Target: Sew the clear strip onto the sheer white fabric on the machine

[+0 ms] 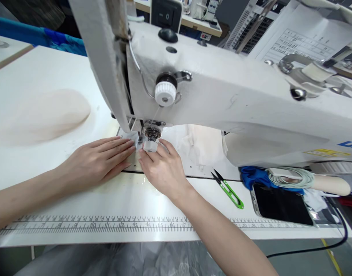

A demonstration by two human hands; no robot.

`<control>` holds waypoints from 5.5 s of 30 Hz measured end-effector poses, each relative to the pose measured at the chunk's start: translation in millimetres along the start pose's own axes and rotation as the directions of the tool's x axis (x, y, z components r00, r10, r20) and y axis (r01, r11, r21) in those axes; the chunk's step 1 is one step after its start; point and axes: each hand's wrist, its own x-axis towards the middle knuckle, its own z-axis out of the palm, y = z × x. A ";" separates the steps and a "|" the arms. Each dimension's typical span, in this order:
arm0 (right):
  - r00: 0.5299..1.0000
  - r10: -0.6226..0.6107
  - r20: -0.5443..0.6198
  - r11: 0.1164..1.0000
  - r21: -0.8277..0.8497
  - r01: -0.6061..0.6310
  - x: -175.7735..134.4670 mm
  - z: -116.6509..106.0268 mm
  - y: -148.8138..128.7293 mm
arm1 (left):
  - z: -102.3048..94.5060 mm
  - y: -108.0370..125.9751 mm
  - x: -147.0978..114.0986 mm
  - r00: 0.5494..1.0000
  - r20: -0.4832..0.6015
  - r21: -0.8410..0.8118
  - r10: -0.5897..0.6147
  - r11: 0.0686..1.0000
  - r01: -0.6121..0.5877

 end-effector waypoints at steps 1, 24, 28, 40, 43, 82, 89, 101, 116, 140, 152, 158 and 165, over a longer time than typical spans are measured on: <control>1.000 0.002 0.003 1.000 0.001 -0.002 0.1 -0.1 0.2 | -0.4 0.6 -0.4 1.000 -0.008 0.001 -0.004 1.000 0.004; 0.999 0.053 0.011 0.997 -0.058 -0.052 2.5 -0.6 5.2 | 10.7 -14.1 5.3 0.991 0.048 -0.013 -0.122 0.992 0.122; 0.998 0.060 -0.011 0.997 -0.046 -0.061 0.6 -3.0 5.4 | 7.8 -15.0 5.1 0.979 0.045 0.009 -0.200 0.980 0.200; 0.977 -0.212 0.014 0.861 0.476 0.180 2.0 -7.5 -4.2 | -22.9 4.5 -6.0 0.973 -0.221 -0.009 0.061 0.998 -0.064; 0.993 -0.118 -0.012 0.841 0.531 0.106 -1.6 -9.2 0.4 | -20.0 -3.3 -3.9 0.972 -0.029 0.055 -0.233 0.971 0.235; 0.855 0.408 0.319 0.378 0.794 -0.476 4.1 -15.5 -18.4 | -22.4 6.1 6.9 0.781 0.480 -0.779 -0.399 0.215 0.589; 0.921 0.361 0.147 0.552 0.762 -0.338 1.6 -16.2 -20.5 | -21.4 8.6 5.4 0.889 0.309 -0.755 -0.339 0.481 0.446; 0.929 0.347 0.129 0.520 0.798 -0.305 -1.7 -14.7 -20.2 | -17.6 11.1 -3.8 0.957 -0.072 -0.498 -0.281 0.842 0.209; 0.958 0.236 0.165 0.578 0.768 -0.275 -2.0 -15.5 -17.3 | -23.2 14.0 -0.2 0.952 -0.169 -0.389 -0.256 0.905 0.174; 0.969 0.234 0.078 0.658 0.721 -0.217 -6.2 -11.2 -17.6 | -21.8 11.1 -5.5 0.967 -0.199 -0.226 -0.158 0.968 0.111; 0.978 0.204 0.041 0.711 0.680 -0.177 -6.7 -11.2 -17.4 | -20.7 9.4 -7.2 0.969 -0.229 -0.174 -0.091 0.983 0.051; 0.987 0.159 0.006 0.716 0.688 -0.119 -6.0 -11.7 -17.6 | -20.9 8.6 -5.4 0.953 -0.297 -0.094 -0.054 0.995 0.027; 0.976 0.205 0.076 0.727 0.656 -0.204 -5.3 -12.6 -18.2 | -23.4 10.5 -0.8 0.956 -0.290 -0.159 -0.038 0.987 -0.009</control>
